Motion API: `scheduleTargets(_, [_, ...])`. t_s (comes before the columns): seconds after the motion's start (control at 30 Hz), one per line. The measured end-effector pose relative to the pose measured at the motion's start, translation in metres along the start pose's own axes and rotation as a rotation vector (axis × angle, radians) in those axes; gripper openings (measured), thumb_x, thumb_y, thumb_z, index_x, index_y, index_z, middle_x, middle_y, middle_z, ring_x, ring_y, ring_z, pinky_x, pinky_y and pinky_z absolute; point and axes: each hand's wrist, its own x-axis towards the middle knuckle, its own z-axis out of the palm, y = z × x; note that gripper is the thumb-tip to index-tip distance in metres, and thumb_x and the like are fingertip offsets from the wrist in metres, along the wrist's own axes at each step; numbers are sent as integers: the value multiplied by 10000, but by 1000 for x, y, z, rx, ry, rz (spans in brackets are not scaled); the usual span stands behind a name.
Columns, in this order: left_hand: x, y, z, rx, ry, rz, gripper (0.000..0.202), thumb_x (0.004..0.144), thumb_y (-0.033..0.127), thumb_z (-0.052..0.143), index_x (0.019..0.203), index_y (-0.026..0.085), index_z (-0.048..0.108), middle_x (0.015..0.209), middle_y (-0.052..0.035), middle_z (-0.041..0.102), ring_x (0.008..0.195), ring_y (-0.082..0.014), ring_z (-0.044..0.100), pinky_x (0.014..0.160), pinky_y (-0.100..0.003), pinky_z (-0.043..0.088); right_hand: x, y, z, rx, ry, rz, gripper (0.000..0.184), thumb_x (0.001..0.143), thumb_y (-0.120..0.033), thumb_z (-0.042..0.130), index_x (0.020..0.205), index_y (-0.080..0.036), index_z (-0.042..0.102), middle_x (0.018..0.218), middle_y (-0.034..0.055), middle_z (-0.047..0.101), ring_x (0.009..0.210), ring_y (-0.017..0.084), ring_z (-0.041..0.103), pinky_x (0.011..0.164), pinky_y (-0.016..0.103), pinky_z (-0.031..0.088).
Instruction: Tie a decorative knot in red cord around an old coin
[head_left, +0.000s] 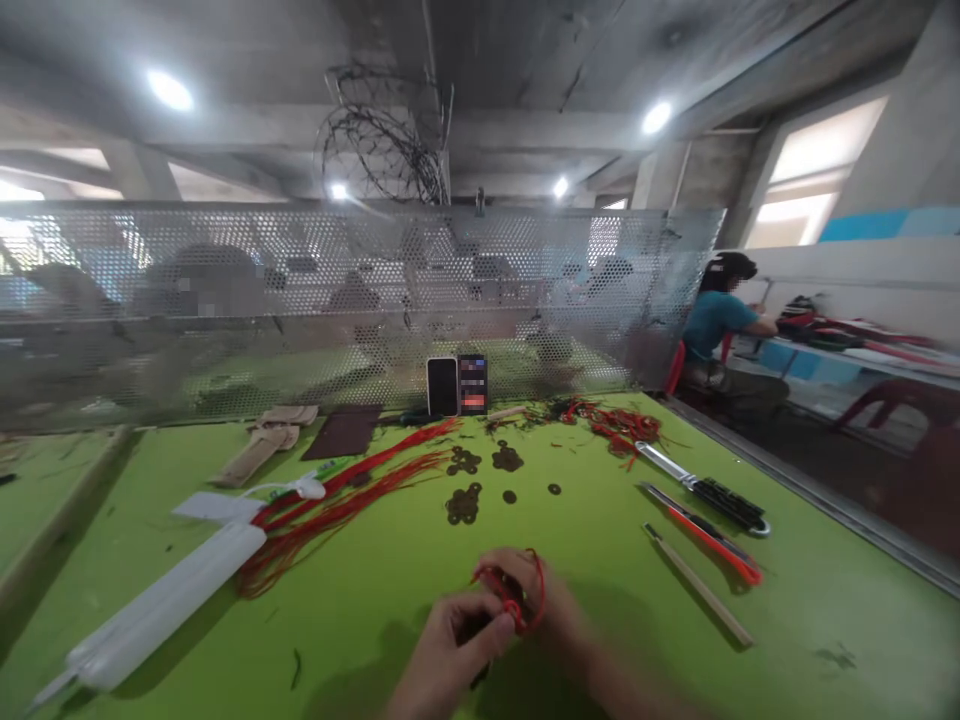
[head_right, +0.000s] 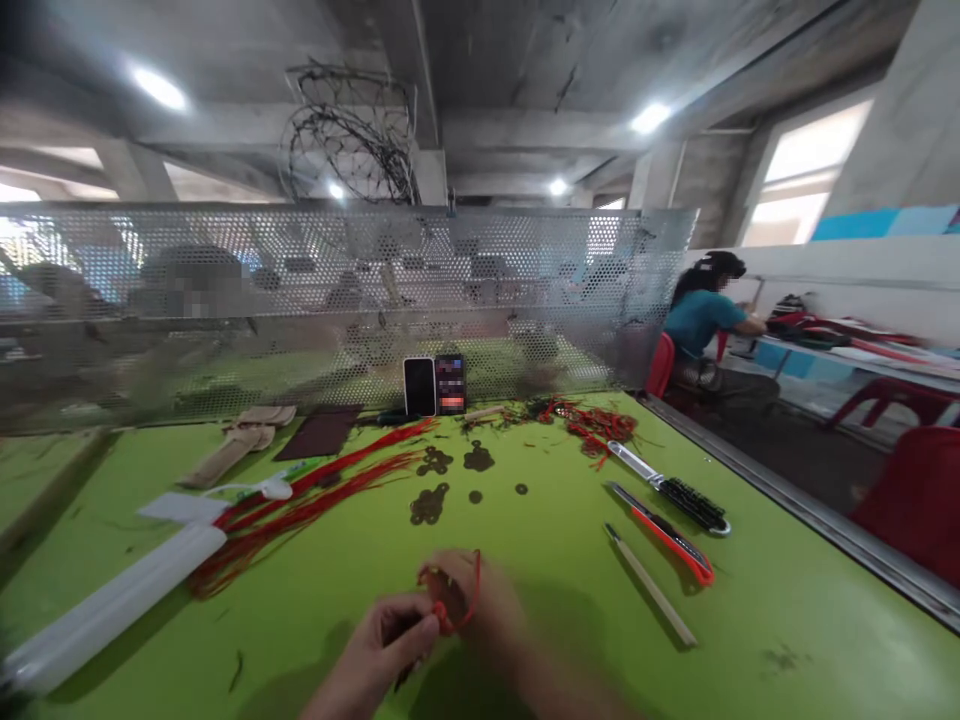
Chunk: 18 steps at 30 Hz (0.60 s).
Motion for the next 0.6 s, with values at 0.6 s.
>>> scheduleTargets(0.6, [29, -8, -38, 247, 291, 246, 277, 669, 440, 667, 758, 180, 709, 795, -57, 681, 782, -206, 613, 720, -288, 486, -13, -9, -11, -240, -101, -44, 108, 754, -157, 484, 752, -174, 591, 668, 10, 624, 584, 116, 515, 560, 209, 364])
